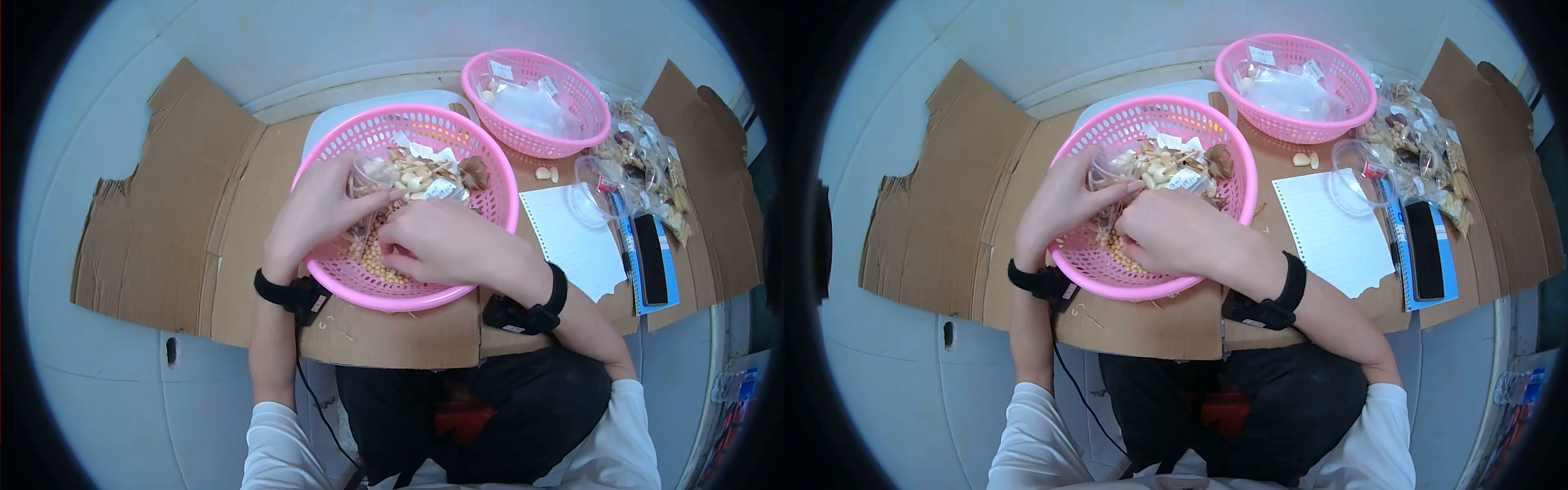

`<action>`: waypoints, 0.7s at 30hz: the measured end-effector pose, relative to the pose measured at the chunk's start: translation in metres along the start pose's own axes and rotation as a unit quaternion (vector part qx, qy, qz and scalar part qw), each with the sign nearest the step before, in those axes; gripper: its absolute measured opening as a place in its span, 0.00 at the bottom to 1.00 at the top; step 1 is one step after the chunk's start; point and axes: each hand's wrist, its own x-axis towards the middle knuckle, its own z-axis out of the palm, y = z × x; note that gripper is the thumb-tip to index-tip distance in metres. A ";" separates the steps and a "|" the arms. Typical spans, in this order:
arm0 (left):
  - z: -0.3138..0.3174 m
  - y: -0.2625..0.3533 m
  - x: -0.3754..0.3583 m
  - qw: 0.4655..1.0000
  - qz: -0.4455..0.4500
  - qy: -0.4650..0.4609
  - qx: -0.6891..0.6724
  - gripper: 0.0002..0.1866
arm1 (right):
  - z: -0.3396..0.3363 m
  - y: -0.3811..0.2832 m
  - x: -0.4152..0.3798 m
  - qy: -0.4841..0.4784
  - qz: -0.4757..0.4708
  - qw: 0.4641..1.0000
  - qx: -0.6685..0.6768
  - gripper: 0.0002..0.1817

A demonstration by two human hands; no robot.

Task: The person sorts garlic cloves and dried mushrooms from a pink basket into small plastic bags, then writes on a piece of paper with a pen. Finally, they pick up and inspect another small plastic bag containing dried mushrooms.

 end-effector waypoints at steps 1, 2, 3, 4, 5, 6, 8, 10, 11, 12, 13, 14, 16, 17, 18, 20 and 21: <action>0.001 0.001 0.000 1.000 0.005 0.013 -0.008 0.28 | 0.004 0.003 -0.001 -0.005 0.016 1.000 -0.021 0.09; 0.001 0.000 0.000 1.000 0.005 0.013 -0.009 0.28 | 0.006 0.005 -0.001 -0.010 0.031 0.999 -0.042 0.10; 0.000 0.000 0.000 1.000 -0.002 0.003 -0.014 0.29 | 0.006 0.005 -0.001 -0.011 0.031 0.999 -0.043 0.10; 0.000 0.000 0.000 1.000 -0.010 -0.007 -0.019 0.30 | 0.005 0.005 -0.002 0.000 0.024 0.999 -0.037 0.10; -0.001 0.000 0.000 1.000 -0.010 -0.006 -0.019 0.30 | 0.004 0.004 -0.001 0.011 0.016 0.999 -0.031 0.11; -0.001 0.001 0.000 1.000 -0.017 -0.013 -0.013 0.31 | 0.003 0.004 -0.001 0.011 0.016 0.999 -0.031 0.11; -0.001 0.000 0.000 1.000 -0.023 -0.019 -0.007 0.31 | 0.002 0.003 -0.001 -0.028 0.028 0.998 -0.039 0.12; 0.000 -0.002 0.000 1.000 0.004 -0.005 -0.011 0.32 | 0.004 0.005 -0.003 -0.028 0.018 0.999 -0.027 0.11; 0.001 -0.003 0.000 1.000 0.003 -0.005 -0.011 0.32 | 0.005 0.006 -0.004 -0.026 0.008 1.000 -0.014 0.11; 0.001 -0.004 0.000 1.000 -0.004 -0.007 -0.001 0.32 | 0.006 0.008 -0.004 -0.027 0.008 1.000 -0.014 0.11; 0.001 -0.004 0.000 1.000 -0.011 -0.010 0.009 0.32 | 0.007 0.009 -0.003 -0.029 0.002 0.999 -0.015 0.11; 0.000 -0.003 0.000 1.000 -0.011 -0.011 0.009 0.32 | 0.008 0.010 -0.003 -0.031 -0.003 0.999 -0.016 0.11; -0.002 0.002 0.000 0.999 -0.024 -0.031 0.006 0.33 | 0.007 0.009 -0.003 -0.033 0.006 0.999 -0.003 0.10; -0.001 0.001 0.000 0.999 -0.024 -0.031 0.005 0.33 | 0.006 0.008 -0.003 -0.033 0.013 0.999 0.008 0.09; 0.000 -0.002 0.000 1.000 -0.016 -0.024 0.006 0.33 | 0.006 0.008 -0.003 -0.034 0.012 0.999 0.007 0.09; -0.001 -0.003 0.000 1.000 -0.008 -0.016 0.007 0.33 | 0.006 0.007 -0.003 -0.035 0.020 0.999 -0.006 0.08; -0.001 -0.003 0.000 1.000 -0.003 -0.014 0.013 0.33 | 0.007 0.008 -0.002 -0.035 0.020 0.999 -0.005 0.08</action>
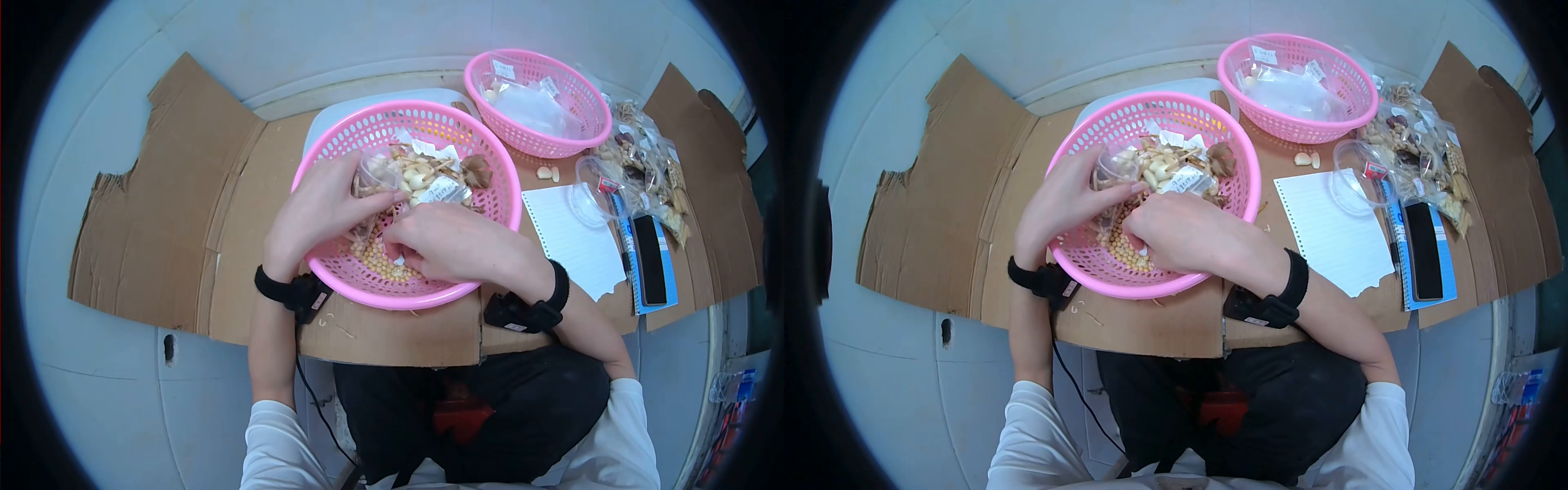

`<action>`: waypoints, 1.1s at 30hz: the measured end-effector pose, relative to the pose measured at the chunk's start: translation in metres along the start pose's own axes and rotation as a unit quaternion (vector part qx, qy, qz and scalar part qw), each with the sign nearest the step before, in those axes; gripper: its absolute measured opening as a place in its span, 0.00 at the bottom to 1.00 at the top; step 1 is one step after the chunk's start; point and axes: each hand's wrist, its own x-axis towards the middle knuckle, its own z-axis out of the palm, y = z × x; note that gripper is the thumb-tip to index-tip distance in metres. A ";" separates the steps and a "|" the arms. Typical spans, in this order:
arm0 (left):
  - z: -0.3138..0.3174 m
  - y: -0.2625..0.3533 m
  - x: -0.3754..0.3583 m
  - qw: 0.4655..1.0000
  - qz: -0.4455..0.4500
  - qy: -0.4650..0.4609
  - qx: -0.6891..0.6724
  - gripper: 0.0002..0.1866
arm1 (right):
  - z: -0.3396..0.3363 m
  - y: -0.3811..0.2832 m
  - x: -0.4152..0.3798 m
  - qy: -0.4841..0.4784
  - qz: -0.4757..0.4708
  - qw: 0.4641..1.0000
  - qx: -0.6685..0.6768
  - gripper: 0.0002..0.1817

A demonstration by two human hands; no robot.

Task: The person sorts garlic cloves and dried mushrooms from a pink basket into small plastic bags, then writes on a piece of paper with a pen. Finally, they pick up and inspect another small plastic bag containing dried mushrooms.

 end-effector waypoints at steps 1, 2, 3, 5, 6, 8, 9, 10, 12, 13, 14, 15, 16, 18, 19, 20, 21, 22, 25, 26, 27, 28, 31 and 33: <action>0.001 0.000 -0.001 1.000 0.004 0.001 0.005 0.33 | 0.002 0.002 0.000 0.004 0.004 1.000 0.003 0.08; 0.002 -0.001 -0.001 1.000 0.003 0.001 0.004 0.33 | 0.003 0.003 0.000 0.008 0.008 1.000 0.005 0.07; 0.003 -0.002 0.000 1.000 0.002 0.000 0.001 0.33 | 0.004 0.002 0.000 0.008 0.009 1.000 0.006 0.07; 0.002 -0.002 0.001 1.000 0.000 -0.001 -0.002 0.34 | 0.002 0.001 0.000 0.008 0.004 1.000 -0.002 0.07; 0.001 0.000 0.001 1.000 -0.004 -0.009 -0.001 0.33 | 0.002 0.001 0.000 0.008 0.005 1.000 -0.002 0.07; 0.002 -0.001 0.000 1.000 -0.011 -0.017 -0.003 0.33 | 0.002 0.001 0.000 -0.002 0.017 1.000 -0.005 0.06; 0.004 -0.002 -0.001 1.000 -0.002 -0.005 -0.005 0.33 | 0.005 0.002 0.000 -0.004 0.017 1.000 -0.005 0.06; 0.004 -0.002 0.000 1.000 0.008 0.007 -0.006 0.32 | 0.007 0.003 0.000 0.002 0.010 1.000 -0.010 0.06; 0.001 0.000 0.000 1.000 0.000 -0.002 -0.012 0.32 | 0.004 0.003 0.002 0.013 0.001 1.000 -0.020 0.07; 0.000 0.000 0.000 1.000 -0.010 -0.016 -0.020 0.32 | 0.003 0.002 0.002 0.016 0.010 1.000 -0.011 0.07; 0.000 0.000 0.001 1.000 -0.009 -0.017 -0.019 0.32 | 0.003 0.001 0.001 0.019 0.019 1.000 -0.001 0.08; 0.001 -0.002 0.001 1.000 -0.006 -0.013 -0.017 0.31 | 0.005 0.002 0.002 0.019 0.020 1.000 0.000 0.08; 0.002 -0.004 0.001 1.000 -0.005 -0.009 -0.016 0.31 | 0.009 0.006 0.003 0.045 0.009 0.999 0.000 0.07; 0.004 -0.003 -0.001 1.000 0.004 0.000 -0.023 0.31 | 0.012 0.007 0.004 0.069 -0.004 0.998 0.001 0.07; 0.004 -0.002 0.000 0.999 0.018 0.011 -0.028 0.30 | 0.011 0.008 0.005 0.067 -0.002 0.998 0.003 0.07; 0.002 0.000 0.000 0.999 0.020 0.013 -0.027 0.30 | 0.009 0.008 0.006 0.066 0.000 0.998 0.005 0.07; 0.001 0.002 0.000 1.000 0.013 0.011 -0.025 0.30 | 0.007 0.007 0.006 0.068 0.000 0.998 0.003 0.07; 0.001 0.004 0.000 1.000 0.005 0.007 -0.024 0.30 | 0.006 0.006 0.005 0.057 0.009 0.998 0.014 0.08; 0.004 -0.005 0.001 1.000 0.015 0.014 -0.004 0.30 | 0.002 0.002 0.004 0.057 0.007 0.998 0.026 0.10; 0.006 -0.006 0.001 1.000 0.014 0.012 -0.005 0.30 | 0.001 0.000 0.003 0.068 -0.005 0.997 0.024 0.11; 0.007 -0.007 0.001 0.999 0.025 0.021 -0.016 0.31 | 0.002 0.000 0.003 0.067 -0.005 0.997 0.025 0.11; 0.007 -0.007 0.001 0.998 0.037 0.031 -0.027 0.31 | 0.002 0.001 0.003 0.071 -0.012 0.997 0.030 0.11; 0.003 -0.006 0.001 1.000 -0.002 -0.006 -0.001 0.28 | 0.000 -0.001 0.003 0.089 -0.028 0.995 0.041 0.12; 0.002 -0.005 0.001 1.000 0.001 0.001 -0.005 0.30 | -0.001 -0.002 0.004 0.103 -0.036 0.993 0.047 0.12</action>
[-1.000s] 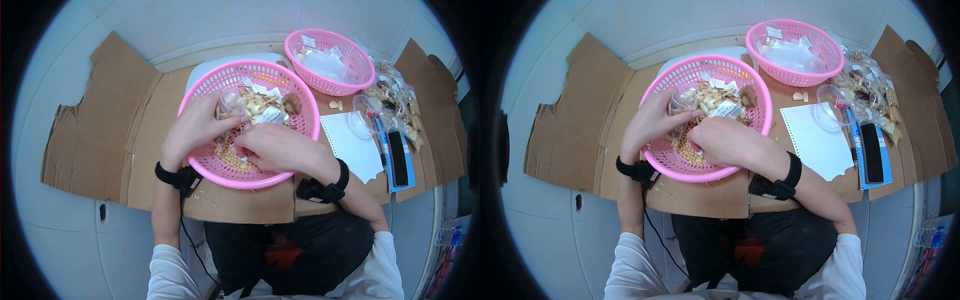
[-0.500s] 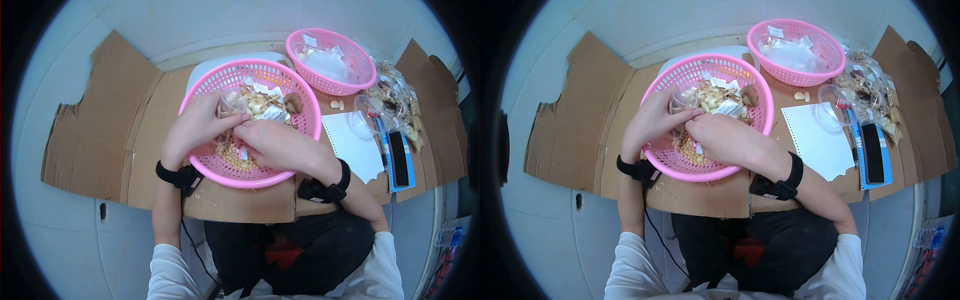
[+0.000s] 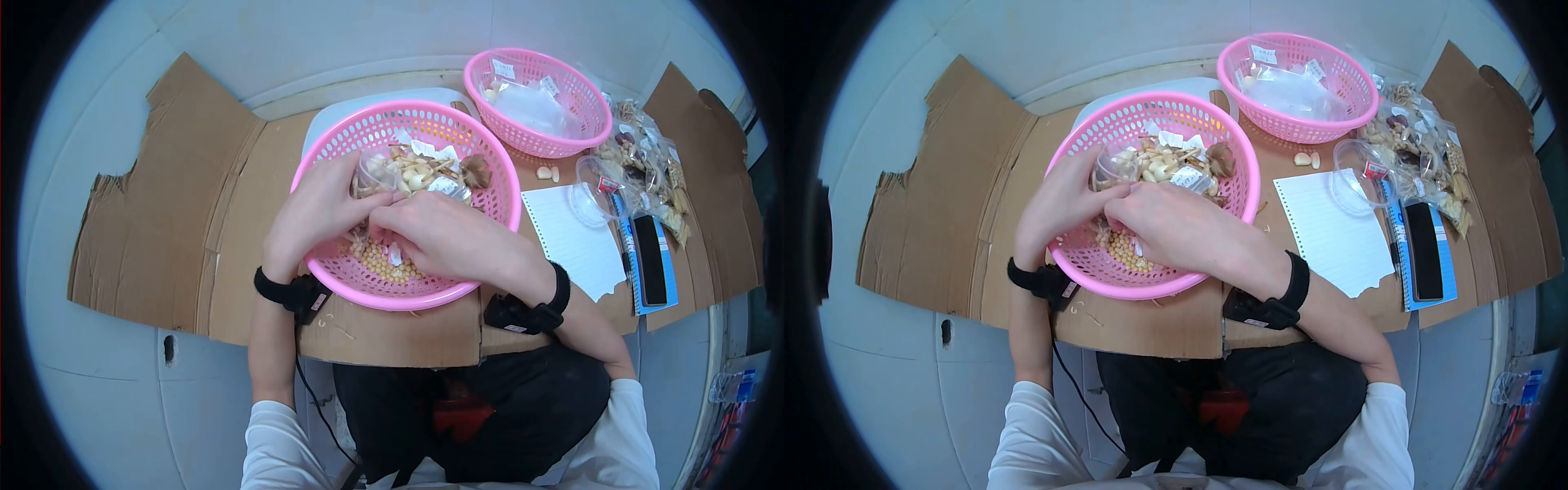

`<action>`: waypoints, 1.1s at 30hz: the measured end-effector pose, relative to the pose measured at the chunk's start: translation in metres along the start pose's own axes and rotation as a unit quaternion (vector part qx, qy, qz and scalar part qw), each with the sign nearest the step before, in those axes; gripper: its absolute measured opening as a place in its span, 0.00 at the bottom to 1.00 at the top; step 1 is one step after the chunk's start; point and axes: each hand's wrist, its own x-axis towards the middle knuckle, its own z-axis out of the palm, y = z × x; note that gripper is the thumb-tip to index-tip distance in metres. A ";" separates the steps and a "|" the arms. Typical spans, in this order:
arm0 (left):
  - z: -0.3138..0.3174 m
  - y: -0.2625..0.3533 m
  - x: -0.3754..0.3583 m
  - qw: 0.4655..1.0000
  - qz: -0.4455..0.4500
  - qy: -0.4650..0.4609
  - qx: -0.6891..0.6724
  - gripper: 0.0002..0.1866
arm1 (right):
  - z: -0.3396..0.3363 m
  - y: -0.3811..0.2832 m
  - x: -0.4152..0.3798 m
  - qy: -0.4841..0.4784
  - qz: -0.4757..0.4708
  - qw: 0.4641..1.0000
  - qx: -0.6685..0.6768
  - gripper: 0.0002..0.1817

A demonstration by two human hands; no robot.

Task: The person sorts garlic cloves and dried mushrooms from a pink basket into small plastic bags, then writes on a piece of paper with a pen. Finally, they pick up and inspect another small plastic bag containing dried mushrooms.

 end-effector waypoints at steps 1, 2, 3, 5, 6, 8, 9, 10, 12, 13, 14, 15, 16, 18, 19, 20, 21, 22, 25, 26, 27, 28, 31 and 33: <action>0.000 0.000 0.000 1.000 0.002 0.006 -0.003 0.31 | 0.000 0.000 0.000 0.006 -0.005 1.000 0.004 0.12; 0.000 0.001 0.000 1.000 0.002 0.005 -0.003 0.31 | 0.000 0.000 0.000 0.013 -0.009 1.000 0.009 0.12; 0.001 0.001 -0.001 1.000 0.008 0.005 -0.008 0.29 | -0.001 -0.001 0.000 0.013 -0.009 1.000 0.010 0.12; 0.001 0.001 -0.001 1.000 0.014 0.004 -0.012 0.28 | -0.003 -0.003 -0.001 0.010 -0.006 1.000 0.015 0.12; 0.001 0.000 -0.001 1.000 0.024 0.009 -0.016 0.28 | -0.003 -0.003 0.000 0.010 -0.006 1.000 0.014 0.12; 0.001 0.000 -0.001 0.999 0.034 0.014 -0.020 0.28 | -0.003 -0.003 0.001 0.012 -0.011 1.000 0.016 0.12; 0.002 -0.001 -0.001 0.999 0.034 0.015 -0.013 0.28 | -0.003 -0.003 0.001 0.012 -0.011 1.000 0.016 0.12; 0.002 -0.001 -0.001 0.999 0.034 0.016 -0.007 0.28 | -0.003 -0.004 0.001 0.012 -0.010 1.000 0.019 0.12; -0.001 0.002 0.000 1.000 0.022 0.007 -0.005 0.28 | -0.003 -0.005 0.001 0.012 -0.009 1.000 0.022 0.12; -0.001 0.003 0.000 1.000 0.011 -0.001 -0.004 0.28 | -0.003 -0.005 0.001 0.011 -0.006 1.000 0.020 0.11; -0.001 0.003 0.000 1.000 0.011 -0.001 -0.004 0.28 | -0.003 -0.005 0.001 0.010 -0.003 1.000 0.018 0.11; -0.001 0.002 0.000 1.000 0.010 -0.001 0.000 0.28 | -0.003 -0.005 0.001 0.010 -0.003 1.000 0.018 0.11; 0.000 0.001 0.000 1.000 0.008 -0.001 0.004 0.29 | -0.003 -0.005 0.001 0.008 -0.002 1.000 0.017 0.11; 0.000 0.000 0.000 1.000 0.014 0.002 0.004 0.29 | -0.003 -0.005 0.001 0.006 -0.001 1.000 0.015 0.11; 0.000 0.000 -0.001 1.000 0.020 0.006 0.005 0.29 | -0.003 -0.005 0.001 0.008 -0.004 1.000 0.012 0.11; 0.001 0.000 0.000 1.000 0.020 0.006 0.005 0.29 | -0.003 -0.005 0.001 0.010 -0.007 1.000 0.008 0.11; 0.001 -0.001 0.000 1.000 0.017 0.007 0.008 0.28 | -0.004 -0.006 0.001 0.010 -0.007 1.000 0.008 0.11; 0.001 -0.001 0.000 1.000 0.015 0.008 0.010 0.27 | -0.005 -0.008 0.001 0.025 -0.019 0.999 0.012 0.11; -0.002 0.002 0.000 0.999 0.004 -0.015 -0.031 0.27 | -0.002 -0.005 0.003 0.066 -0.054 0.996 0.023 0.10; 0.000 -0.002 0.000 0.999 0.004 -0.015 -0.031 0.27 | -0.001 -0.004 0.004 0.092 -0.078 0.992 0.030 0.10; 0.002 -0.007 0.002 1.000 0.019 -0.001 -0.015 0.26 | -0.002 -0.005 0.004 0.091 -0.078 0.992 0.030 0.10; 0.003 -0.010 0.002 0.999 0.034 0.013 0.001 0.25 | -0.003 -0.007 0.004 0.103 -0.089 0.990 0.041 0.08; 0.003 -0.007 0.001 0.999 0.039 0.011 0.007 0.22 | -0.006 -0.009 0.004 0.125 -0.097 0.986 0.055 0.05; 0.005 -0.013 0.004 0.999 0.039 0.010 0.010 0.21 | -0.005 -0.007 0.005 0.134 -0.094 0.985 0.059 0.05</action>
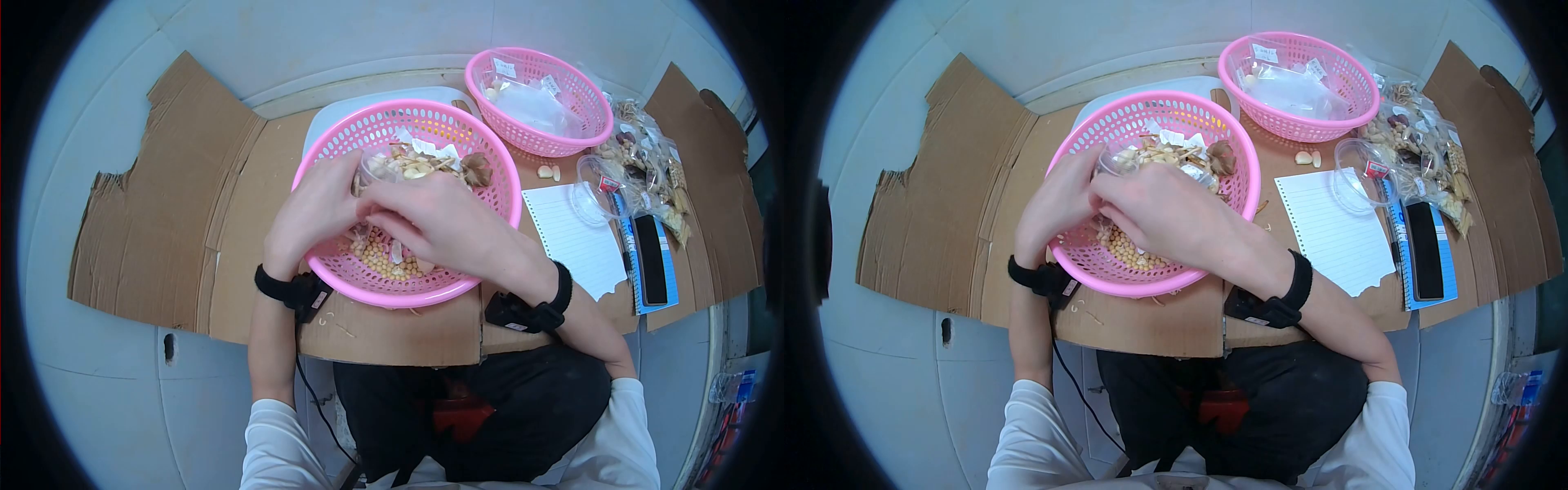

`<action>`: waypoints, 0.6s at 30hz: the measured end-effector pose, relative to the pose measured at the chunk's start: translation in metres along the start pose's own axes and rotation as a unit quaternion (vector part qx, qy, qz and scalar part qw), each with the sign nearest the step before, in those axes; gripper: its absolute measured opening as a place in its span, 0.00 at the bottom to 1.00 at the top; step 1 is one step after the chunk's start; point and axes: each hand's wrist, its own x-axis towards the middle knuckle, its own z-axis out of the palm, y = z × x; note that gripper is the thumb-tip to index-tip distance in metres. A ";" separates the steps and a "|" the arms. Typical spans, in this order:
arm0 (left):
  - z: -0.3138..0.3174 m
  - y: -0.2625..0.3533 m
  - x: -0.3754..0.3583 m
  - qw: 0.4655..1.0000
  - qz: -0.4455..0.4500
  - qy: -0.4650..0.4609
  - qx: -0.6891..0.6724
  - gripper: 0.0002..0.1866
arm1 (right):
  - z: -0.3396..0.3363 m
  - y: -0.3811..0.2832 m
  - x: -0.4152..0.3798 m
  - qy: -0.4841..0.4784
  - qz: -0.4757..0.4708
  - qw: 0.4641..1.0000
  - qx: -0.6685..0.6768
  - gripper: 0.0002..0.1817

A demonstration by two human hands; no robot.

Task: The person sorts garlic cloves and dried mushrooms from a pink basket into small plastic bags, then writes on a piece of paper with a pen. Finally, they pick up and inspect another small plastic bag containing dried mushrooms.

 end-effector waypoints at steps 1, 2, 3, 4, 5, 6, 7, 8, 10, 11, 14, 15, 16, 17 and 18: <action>0.001 -0.002 0.000 1.000 -0.001 -0.001 0.003 0.21 | 0.002 0.003 0.000 0.034 0.001 0.999 -0.013 0.06; 0.000 -0.002 0.000 1.000 -0.001 -0.001 0.003 0.21 | 0.003 0.005 0.000 0.068 0.001 0.997 -0.027 0.07; -0.002 0.002 0.000 1.000 -0.011 -0.024 -0.017 0.21 | 0.002 0.003 0.000 0.068 0.001 0.997 -0.026 0.07; -0.003 0.006 -0.001 0.998 -0.021 -0.047 -0.037 0.22 | -0.001 -0.001 0.000 0.092 0.027 0.994 -0.053 0.06; -0.005 0.009 -0.001 0.998 -0.022 -0.047 -0.037 0.22 | -0.004 -0.004 0.001 0.116 0.053 0.989 -0.079 0.07; -0.007 0.012 -0.002 0.998 -0.013 -0.055 -0.016 0.23 | -0.005 -0.006 0.002 0.116 0.053 0.989 -0.079 0.07; -0.007 0.013 -0.002 0.998 -0.004 -0.064 0.005 0.24 | -0.006 -0.007 0.004 0.156 0.077 0.983 -0.058 0.07; -0.006 0.013 -0.002 0.998 -0.004 -0.064 0.005 0.24 | -0.007 -0.006 0.006 0.196 0.101 0.975 -0.037 0.07; -0.004 0.013 -0.002 0.996 0.034 -0.057 -0.065 0.25 | -0.004 0.003 0.005 0.204 0.085 0.974 -0.038 0.07; -0.006 0.015 -0.002 0.996 0.035 -0.057 -0.065 0.25 | -0.002 0.007 0.005 0.213 0.068 0.974 -0.039 0.07; -0.008 0.017 -0.002 0.993 -0.021 -0.098 -0.067 0.27 | 0.000 0.008 0.001 0.145 0.098 0.984 -0.042 0.08; -0.005 0.014 -0.002 0.994 0.022 -0.079 -0.075 0.28 | -0.001 0.007 0.001 0.145 0.098 0.984 -0.042 0.08; -0.004 0.012 -0.002 0.993 0.064 -0.061 -0.083 0.29 | -0.003 0.006 0.000 0.122 0.106 0.986 -0.041 0.08; -0.004 0.013 -0.002 0.993 0.065 -0.060 -0.084 0.29 | -0.005 0.005 0.000 0.099 0.113 0.988 -0.042 0.08; -0.004 0.014 -0.002 0.992 0.062 -0.065 -0.091 0.29 | -0.005 0.004 0.000 0.098 0.113 0.988 -0.042 0.08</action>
